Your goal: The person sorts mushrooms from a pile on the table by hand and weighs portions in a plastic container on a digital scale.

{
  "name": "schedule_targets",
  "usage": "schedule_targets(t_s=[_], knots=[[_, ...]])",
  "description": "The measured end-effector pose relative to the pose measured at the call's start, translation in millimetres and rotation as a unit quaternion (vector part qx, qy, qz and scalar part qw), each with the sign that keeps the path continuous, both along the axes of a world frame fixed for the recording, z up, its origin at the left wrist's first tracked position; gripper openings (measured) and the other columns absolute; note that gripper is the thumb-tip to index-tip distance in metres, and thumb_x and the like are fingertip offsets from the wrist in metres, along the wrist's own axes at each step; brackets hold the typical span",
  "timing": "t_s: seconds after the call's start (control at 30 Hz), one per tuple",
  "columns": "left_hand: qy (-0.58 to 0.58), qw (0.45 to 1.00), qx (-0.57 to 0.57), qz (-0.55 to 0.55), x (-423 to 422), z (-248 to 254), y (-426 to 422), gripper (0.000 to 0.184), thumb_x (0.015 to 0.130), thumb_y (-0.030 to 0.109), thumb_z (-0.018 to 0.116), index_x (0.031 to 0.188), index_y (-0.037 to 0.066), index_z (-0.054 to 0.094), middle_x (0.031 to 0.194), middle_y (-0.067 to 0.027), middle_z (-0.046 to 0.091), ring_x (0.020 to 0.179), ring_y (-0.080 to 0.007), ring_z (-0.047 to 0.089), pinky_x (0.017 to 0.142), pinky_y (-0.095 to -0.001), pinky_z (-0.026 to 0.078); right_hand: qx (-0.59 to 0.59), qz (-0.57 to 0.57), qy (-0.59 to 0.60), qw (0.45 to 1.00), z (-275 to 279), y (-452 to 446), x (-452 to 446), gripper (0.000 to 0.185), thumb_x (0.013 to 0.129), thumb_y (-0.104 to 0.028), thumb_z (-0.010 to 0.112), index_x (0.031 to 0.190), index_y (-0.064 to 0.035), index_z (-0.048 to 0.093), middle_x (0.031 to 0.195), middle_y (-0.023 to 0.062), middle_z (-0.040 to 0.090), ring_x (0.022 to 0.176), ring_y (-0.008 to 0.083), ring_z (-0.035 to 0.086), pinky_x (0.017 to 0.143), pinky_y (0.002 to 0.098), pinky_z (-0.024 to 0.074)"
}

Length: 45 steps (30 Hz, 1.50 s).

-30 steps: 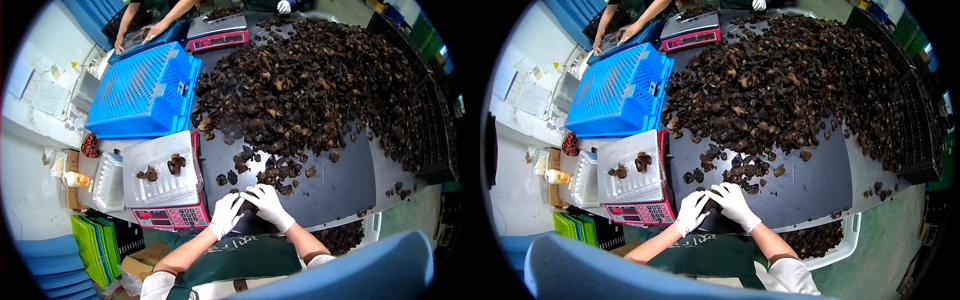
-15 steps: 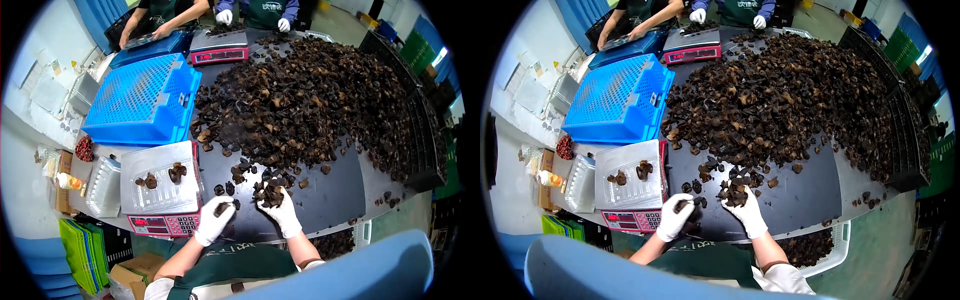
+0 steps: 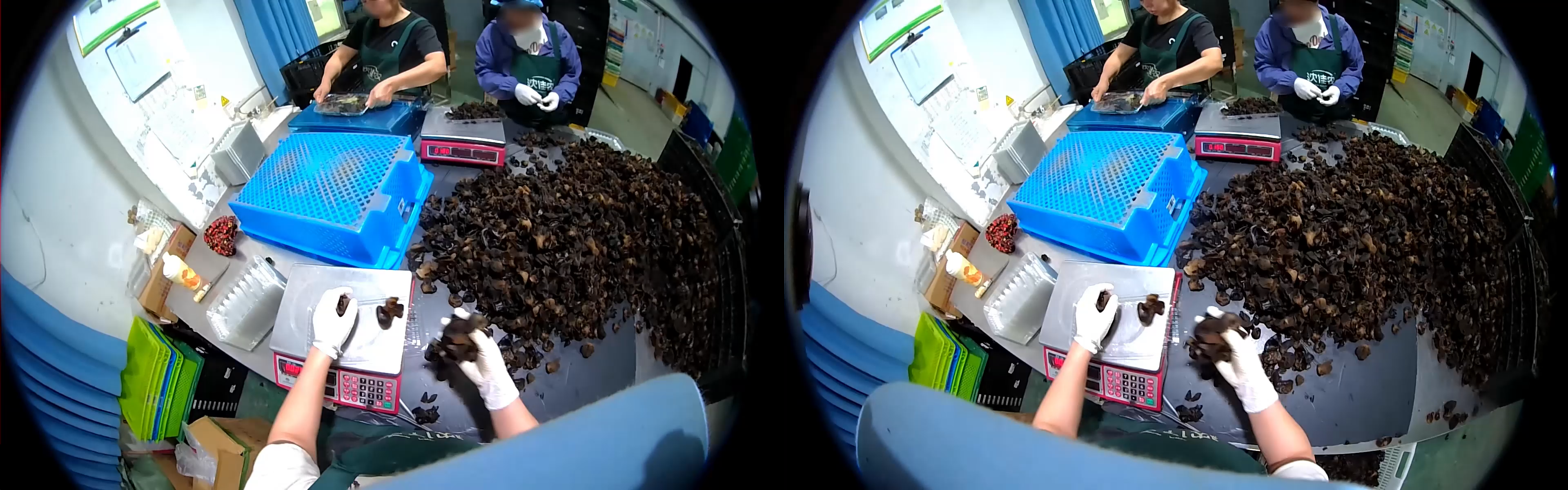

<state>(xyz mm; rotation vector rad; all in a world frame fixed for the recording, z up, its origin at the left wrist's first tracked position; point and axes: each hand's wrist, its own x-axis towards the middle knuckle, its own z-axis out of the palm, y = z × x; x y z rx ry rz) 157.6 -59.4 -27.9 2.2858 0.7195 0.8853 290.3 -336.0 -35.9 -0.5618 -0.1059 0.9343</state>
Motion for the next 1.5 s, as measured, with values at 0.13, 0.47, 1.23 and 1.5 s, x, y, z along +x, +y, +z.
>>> schedule_targets(t_s=[0.13,0.47,1.23,1.5], knots=[[-0.08,0.994,-0.075,0.0,-4,-2,-12,0.021,0.085,0.009,0.069,0.104,0.002,0.066,0.096,-0.0117,0.068,0.088,-0.0208,0.065,0.082,-0.0315,0.051,-0.127,-0.015,-0.447,0.886,41,66,-9,0.042,0.085,-0.015,0.068,0.126,-0.0088,0.06,0.115,0.0109,0.067,0.099,0.0285,0.066,0.09,0.041,0.0515],[0.08,0.991,0.049,-0.095,-40,9,-10,0.043,0.082,0.02,0.069,0.123,0.008,0.063,0.128,-0.018,0.056,0.117,-0.0366,0.053,0.101,-0.0435,0.041,-0.27,-0.025,-0.786,0.555,33,94,-26,0.083,0.071,-0.051,0.073,0.142,-0.0156,0.048,0.143,0.0117,0.047,0.137,0.0326,0.035,0.112,0.0621,0.0145],[0.149,0.963,0.106,-0.197,-62,19,20,0.078,0.058,0.015,0.069,0.134,0.007,0.054,0.14,-0.0227,0.046,0.128,-0.0408,0.047,0.108,-0.0447,0.04,-0.491,-0.211,-0.697,0.478,-50,45,14,0.059,0.078,-0.038,0.072,0.127,-0.0104,0.058,0.132,0.0156,0.051,0.127,0.039,0.04,0.105,0.0564,0.0285],[0.165,0.968,0.05,-0.181,-79,37,22,0.088,0.058,0.016,0.065,0.143,0.006,0.044,0.153,-0.0224,0.031,0.142,-0.0415,0.029,0.116,-0.0476,0.026,-0.391,-0.091,-0.771,0.494,-106,-13,3,0.028,0.077,-0.029,0.074,0.099,-0.0129,0.068,0.103,0.0059,0.059,0.096,0.0272,0.055,0.081,0.0435,0.0436]])
